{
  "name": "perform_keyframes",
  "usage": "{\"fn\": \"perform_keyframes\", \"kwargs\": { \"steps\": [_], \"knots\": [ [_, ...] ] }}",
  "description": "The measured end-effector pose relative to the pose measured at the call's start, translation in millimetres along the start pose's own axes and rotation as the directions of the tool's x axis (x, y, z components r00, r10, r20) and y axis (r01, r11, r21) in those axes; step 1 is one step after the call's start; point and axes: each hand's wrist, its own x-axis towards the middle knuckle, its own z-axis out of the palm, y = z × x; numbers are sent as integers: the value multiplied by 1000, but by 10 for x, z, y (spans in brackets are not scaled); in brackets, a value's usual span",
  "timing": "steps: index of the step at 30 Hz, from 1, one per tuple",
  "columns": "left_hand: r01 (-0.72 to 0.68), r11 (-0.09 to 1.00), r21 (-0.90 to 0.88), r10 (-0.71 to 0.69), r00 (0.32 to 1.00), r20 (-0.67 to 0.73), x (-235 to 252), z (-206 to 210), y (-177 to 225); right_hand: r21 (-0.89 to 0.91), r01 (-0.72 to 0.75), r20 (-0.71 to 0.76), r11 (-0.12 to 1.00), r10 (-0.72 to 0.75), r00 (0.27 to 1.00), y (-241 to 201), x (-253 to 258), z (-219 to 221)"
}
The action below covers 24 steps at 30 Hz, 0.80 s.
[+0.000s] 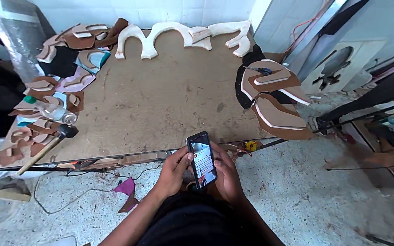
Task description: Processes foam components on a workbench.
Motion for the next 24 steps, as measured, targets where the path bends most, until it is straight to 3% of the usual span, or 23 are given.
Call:
{"fn": "perform_keyframes", "kwargs": {
  "steps": [7,13,24],
  "knots": [
    [-54,995,-86,52,998,-23,138,69,9,-52,68,73,996,-64,995,-222,110,-53],
    [-63,983,-175,71,997,44,352,289,70,-180,129,-65,975,-143,988,-422,48,-238],
    [-64,974,-216,105,978,183,552,604,259,-361,155,-156,920,-223,962,-806,-63,-517]
  ]
}}
